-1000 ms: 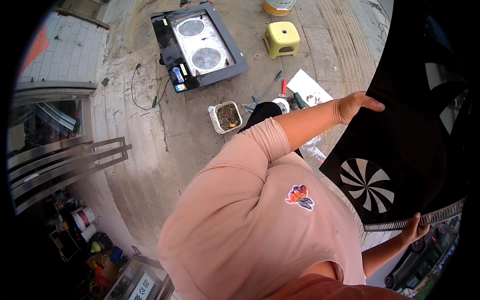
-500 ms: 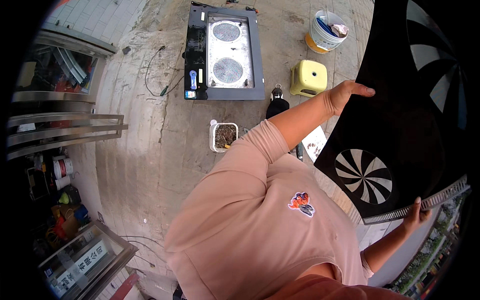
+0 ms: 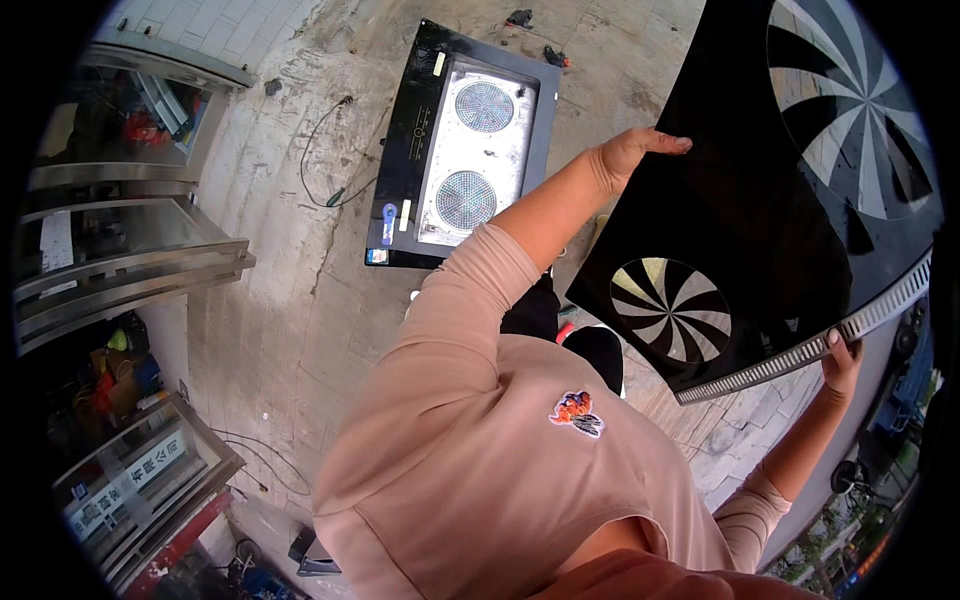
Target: The person plugs in a power adapter and tests the control panel of a range hood. They then retrieve a black filter panel from a workshop area and attempt to install it onto the range hood, using a screwdriver to secure it.
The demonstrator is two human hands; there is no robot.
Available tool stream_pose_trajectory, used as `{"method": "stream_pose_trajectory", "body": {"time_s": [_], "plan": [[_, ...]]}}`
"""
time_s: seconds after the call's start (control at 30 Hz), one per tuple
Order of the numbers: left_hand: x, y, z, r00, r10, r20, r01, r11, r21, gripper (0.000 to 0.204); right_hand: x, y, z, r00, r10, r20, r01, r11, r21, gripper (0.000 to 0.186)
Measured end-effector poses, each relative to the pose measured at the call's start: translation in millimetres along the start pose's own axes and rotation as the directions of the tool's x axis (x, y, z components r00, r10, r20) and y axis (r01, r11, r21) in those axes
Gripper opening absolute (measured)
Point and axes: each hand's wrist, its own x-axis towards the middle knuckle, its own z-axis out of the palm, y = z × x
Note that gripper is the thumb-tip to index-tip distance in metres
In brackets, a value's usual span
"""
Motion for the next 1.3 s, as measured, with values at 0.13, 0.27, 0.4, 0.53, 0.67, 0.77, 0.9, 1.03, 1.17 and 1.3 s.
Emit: {"method": "stream_pose_trajectory", "body": {"time_s": [0.13,0.27,0.4,0.53,0.67,0.77,0.9,1.03,1.17,1.3], "plan": [[8,79,-11,0.968,0.134,-0.213,-0.101,0.982,0.158,0.023,123,-24,50,0.999,0.049,0.016,-0.048,0.997,-0.057,0.037],[-8,175,-45,0.969,0.183,-0.166,-0.141,0.962,0.234,0.024,229,-47,156,0.98,0.049,0.193,-0.042,0.998,-0.039,0.032],[-12,257,-109,0.872,0.345,-0.346,-0.175,0.881,0.439,0.043,334,-55,259,0.946,0.048,0.322,-0.05,0.999,-0.002,0.037],[-25,290,-133,0.206,0.939,-0.275,0.673,0.068,0.737,0.058,440,-24,342,0.883,0.037,0.468,-0.07,0.996,0.053,0.038],[-11,281,-71,0.133,0.947,0.293,0.658,-0.305,0.688,0.043,541,9,396,0.83,0.098,0.549,-0.131,0.991,0.02,0.047],[20,280,39,0.568,0.797,0.202,0.574,-0.561,0.596,0.016,659,52,404,0.779,0.167,0.604,-0.141,0.986,-0.091,0.037],[28,261,82,0.868,0.492,-0.062,0.454,-0.738,0.5,0.017,711,74,455,0.69,0.222,0.689,-0.174,0.975,-0.14,0.024],[27,258,82,0.882,0.439,-0.171,0.462,-0.735,0.497,0.018,696,58,473,0.711,0.28,0.646,-0.223,0.96,-0.171,0.031],[4,252,91,0.852,0.481,-0.209,0.516,-0.701,0.492,0.021,691,62,482,0.7,0.355,0.62,-0.305,0.933,-0.191,0.044],[-33,247,99,0.777,0.592,-0.215,0.61,-0.622,0.491,0.023,598,41,506,0.77,0.197,0.607,-0.241,0.97,-0.009,0.039]]}}
